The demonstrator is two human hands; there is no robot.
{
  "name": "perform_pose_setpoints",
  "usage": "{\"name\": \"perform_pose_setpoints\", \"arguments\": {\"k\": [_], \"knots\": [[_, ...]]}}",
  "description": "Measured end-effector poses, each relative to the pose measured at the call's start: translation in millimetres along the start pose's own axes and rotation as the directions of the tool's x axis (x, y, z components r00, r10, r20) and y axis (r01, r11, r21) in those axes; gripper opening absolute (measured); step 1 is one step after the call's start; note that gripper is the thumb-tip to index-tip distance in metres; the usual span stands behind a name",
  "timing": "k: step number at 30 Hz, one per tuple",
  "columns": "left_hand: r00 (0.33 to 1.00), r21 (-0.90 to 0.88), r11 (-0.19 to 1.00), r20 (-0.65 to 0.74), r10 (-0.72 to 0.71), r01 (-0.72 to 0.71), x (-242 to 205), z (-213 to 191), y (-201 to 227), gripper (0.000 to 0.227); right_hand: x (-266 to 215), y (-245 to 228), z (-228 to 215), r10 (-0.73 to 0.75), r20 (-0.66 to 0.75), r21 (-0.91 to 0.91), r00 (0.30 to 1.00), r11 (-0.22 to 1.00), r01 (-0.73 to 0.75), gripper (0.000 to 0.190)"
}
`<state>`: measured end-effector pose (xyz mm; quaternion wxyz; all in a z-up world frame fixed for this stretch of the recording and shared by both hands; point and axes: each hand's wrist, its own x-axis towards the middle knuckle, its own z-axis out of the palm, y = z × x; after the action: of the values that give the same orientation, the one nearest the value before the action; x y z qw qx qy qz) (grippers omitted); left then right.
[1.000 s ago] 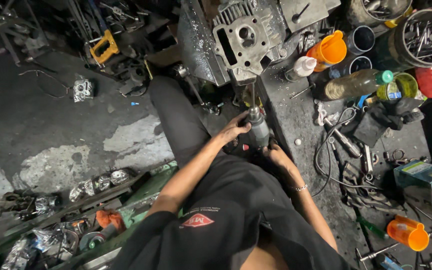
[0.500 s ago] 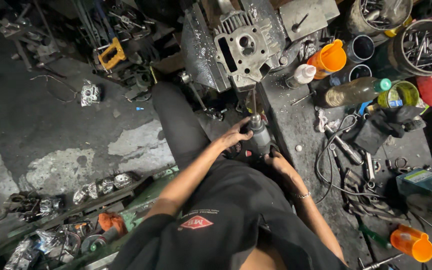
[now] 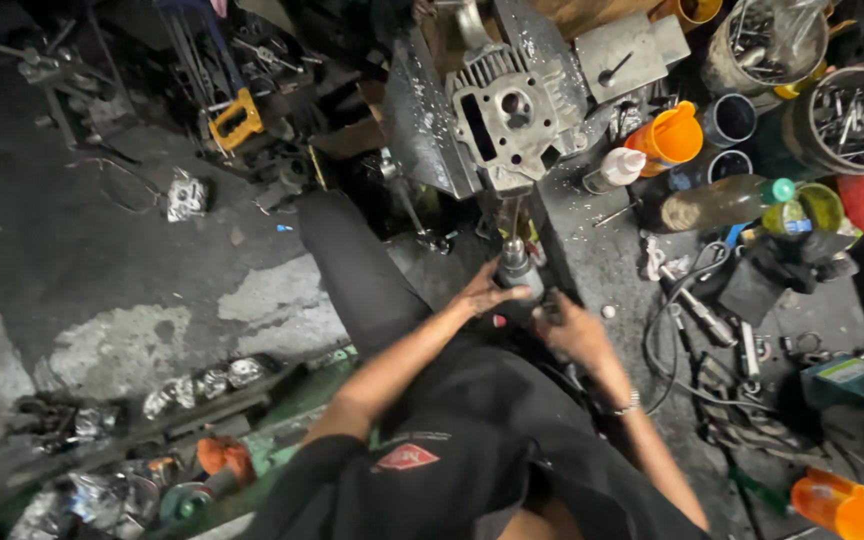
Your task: The person uses a handheld rotary tool to drill or grind a metal engine block clamped in a vise. They periodically pause to wipe the work area with a cloth and inspect the surface.
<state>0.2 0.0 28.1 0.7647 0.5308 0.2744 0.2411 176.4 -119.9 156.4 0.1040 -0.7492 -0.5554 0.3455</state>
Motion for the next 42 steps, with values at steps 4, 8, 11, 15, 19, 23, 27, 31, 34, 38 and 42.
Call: {"name": "perform_pose_setpoints", "arguments": {"k": [4, 8, 11, 15, 19, 23, 27, 31, 34, 38, 42], "knots": [[0.992, -0.158, 0.982, -0.046, -0.116, 0.107, 4, 0, -17, 0.091, 0, -101, -109, -0.019, -0.207, 0.042, 0.978, 0.999, 0.028, 0.021], [0.999, -0.072, 0.996, -0.009, 0.05, -0.05, 11, -5, -21, 0.081, 9, -200, -182, -0.298, -0.544, 0.028, 0.784, 0.928, 0.372, 0.011], [0.992, -0.036, 0.993, 0.05, 0.112, -0.111, 11, -2, -21, 0.08, 34, -245, -207, -0.596, -0.555, -0.288, 0.581, 0.792, 0.538, 0.018], [0.994, -0.133, 0.988, 0.064, 0.093, -0.083, 13, 4, -15, 0.078, 69, -261, -217, -0.671, -0.4, -0.392, 0.624, 0.741, 0.545, 0.038], [0.996, -0.069, 0.996, 0.062, 0.063, -0.059, 12, -1, -4, 0.081, 86, -258, -204, -0.67, -0.319, -0.552, 0.67, 0.706, 0.443, 0.047], [0.997, -0.062, 0.997, 0.061, 0.054, -0.05, 9, 0, 2, 0.087, 89, -253, -191, -0.662, -0.338, -0.601, 0.669, 0.699, 0.389, 0.053], [0.996, -0.178, 0.984, 0.079, 0.039, -0.025, 10, 3, 2, 0.093, 91, -250, -188, -0.658, -0.351, -0.581, 0.666, 0.711, 0.396, 0.051], [0.992, -0.05, 0.999, 0.123, 0.02, -0.014, 9, 3, -3, 0.086, 89, -247, -183, -0.633, -0.363, -0.565, 0.684, 0.733, 0.379, 0.059], [0.993, -0.09, 0.996, 0.117, 0.022, -0.011, 12, 3, -4, 0.087, 88, -245, -181, -0.662, -0.373, -0.628, 0.65, 0.696, 0.349, 0.053], [0.993, -0.113, 0.994, 0.114, 0.023, -0.01, 8, 4, -6, 0.085, 90, -239, -181, -0.656, -0.358, -0.57, 0.664, 0.717, 0.401, 0.047], [0.994, -0.14, 0.99, 0.106, -0.015, 0.03, 9, 1, -6, 0.087, 94, -236, -184, -0.659, -0.378, -0.523, 0.65, 0.732, 0.438, 0.037]]}}
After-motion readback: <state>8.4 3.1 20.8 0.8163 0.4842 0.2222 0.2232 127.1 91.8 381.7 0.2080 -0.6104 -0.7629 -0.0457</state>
